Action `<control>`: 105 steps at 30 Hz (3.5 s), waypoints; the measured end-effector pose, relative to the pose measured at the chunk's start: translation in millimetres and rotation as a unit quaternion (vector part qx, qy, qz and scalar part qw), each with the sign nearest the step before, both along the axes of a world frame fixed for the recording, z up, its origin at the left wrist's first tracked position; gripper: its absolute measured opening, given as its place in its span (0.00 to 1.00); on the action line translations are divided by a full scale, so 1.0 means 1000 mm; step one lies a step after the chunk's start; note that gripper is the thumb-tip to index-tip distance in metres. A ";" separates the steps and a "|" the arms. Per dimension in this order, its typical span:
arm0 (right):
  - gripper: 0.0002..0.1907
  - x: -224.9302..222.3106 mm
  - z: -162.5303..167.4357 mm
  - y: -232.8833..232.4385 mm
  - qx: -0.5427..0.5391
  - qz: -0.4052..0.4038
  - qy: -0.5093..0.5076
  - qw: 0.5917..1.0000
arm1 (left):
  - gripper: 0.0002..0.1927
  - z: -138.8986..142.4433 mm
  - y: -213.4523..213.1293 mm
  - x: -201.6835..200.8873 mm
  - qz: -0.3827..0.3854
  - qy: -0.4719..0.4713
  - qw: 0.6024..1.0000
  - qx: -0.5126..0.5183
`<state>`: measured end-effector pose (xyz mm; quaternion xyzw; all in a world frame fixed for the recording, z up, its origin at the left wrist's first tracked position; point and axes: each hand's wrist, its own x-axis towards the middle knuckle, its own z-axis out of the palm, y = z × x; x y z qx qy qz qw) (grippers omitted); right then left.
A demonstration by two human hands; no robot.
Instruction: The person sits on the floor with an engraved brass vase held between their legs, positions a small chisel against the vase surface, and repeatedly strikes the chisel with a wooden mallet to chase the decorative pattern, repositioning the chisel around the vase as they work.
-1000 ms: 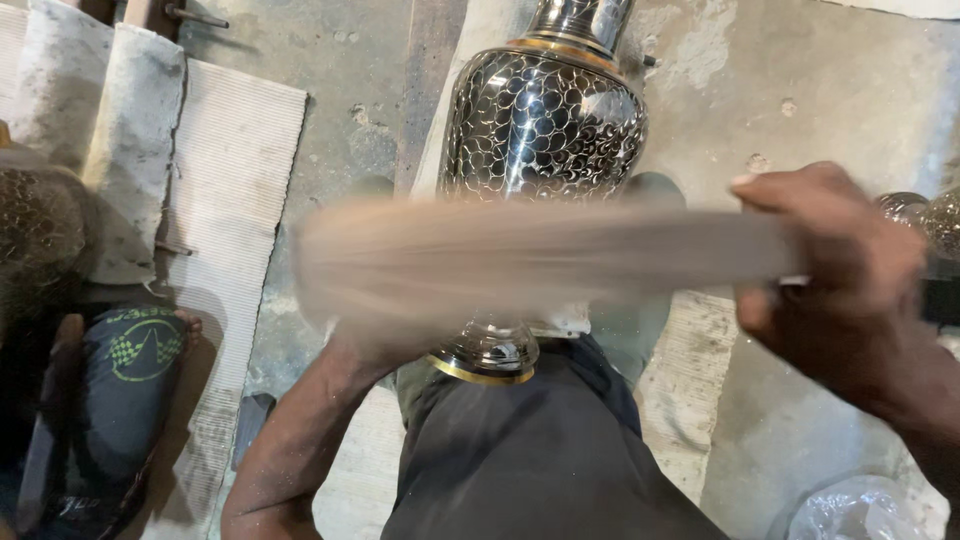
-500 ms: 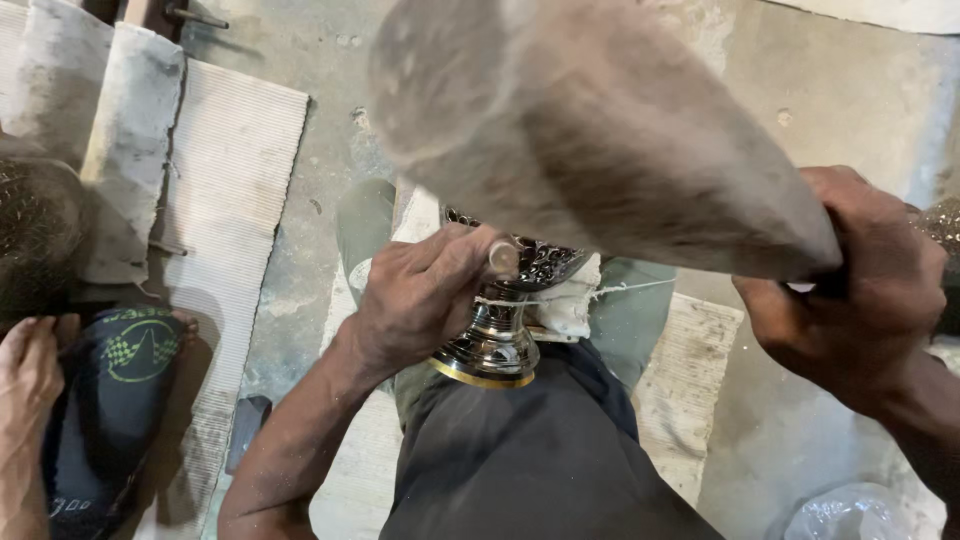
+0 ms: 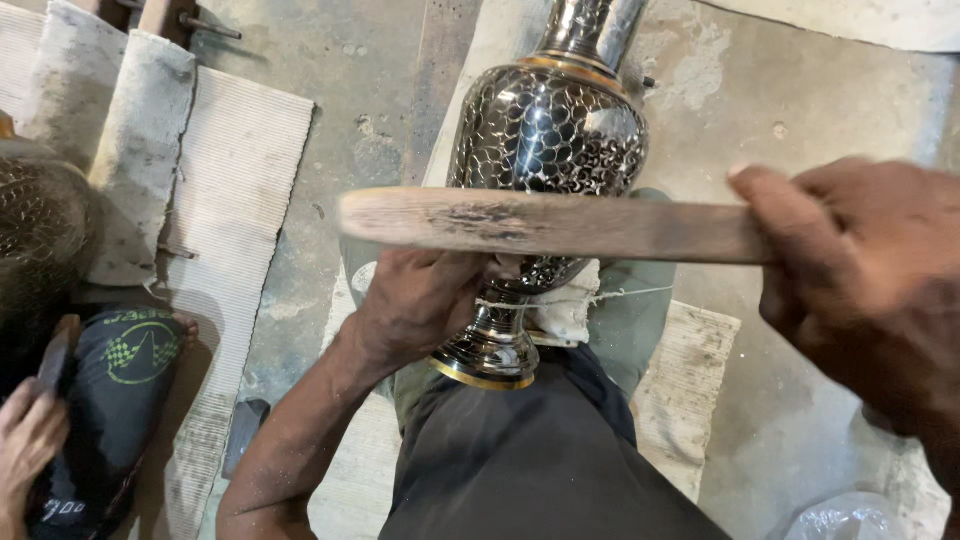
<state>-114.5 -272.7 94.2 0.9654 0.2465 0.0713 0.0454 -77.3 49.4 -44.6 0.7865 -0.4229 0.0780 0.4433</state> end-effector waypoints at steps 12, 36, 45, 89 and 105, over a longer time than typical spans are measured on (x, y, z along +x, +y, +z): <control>0.16 -0.001 -0.014 -0.004 0.166 0.034 -0.024 0.985 | 0.17 0.005 -0.005 0.004 0.009 -0.007 0.999 -0.038; 0.20 -0.001 -0.017 -0.022 0.150 -0.014 0.001 0.989 | 0.23 0.023 -0.011 0.010 0.043 0.011 0.999 -0.028; 0.23 -0.005 -0.009 -0.026 0.130 -0.037 -0.028 0.990 | 0.28 0.021 -0.017 0.014 0.019 0.011 0.999 -0.048; 0.27 -0.025 -0.030 -0.090 0.215 -0.145 -0.003 0.966 | 0.24 0.021 -0.043 0.032 -0.027 0.037 0.995 -0.092; 0.23 -0.027 -0.014 -0.087 0.037 -0.110 -0.068 0.991 | 0.22 0.016 -0.048 0.037 -0.011 0.013 0.999 -0.033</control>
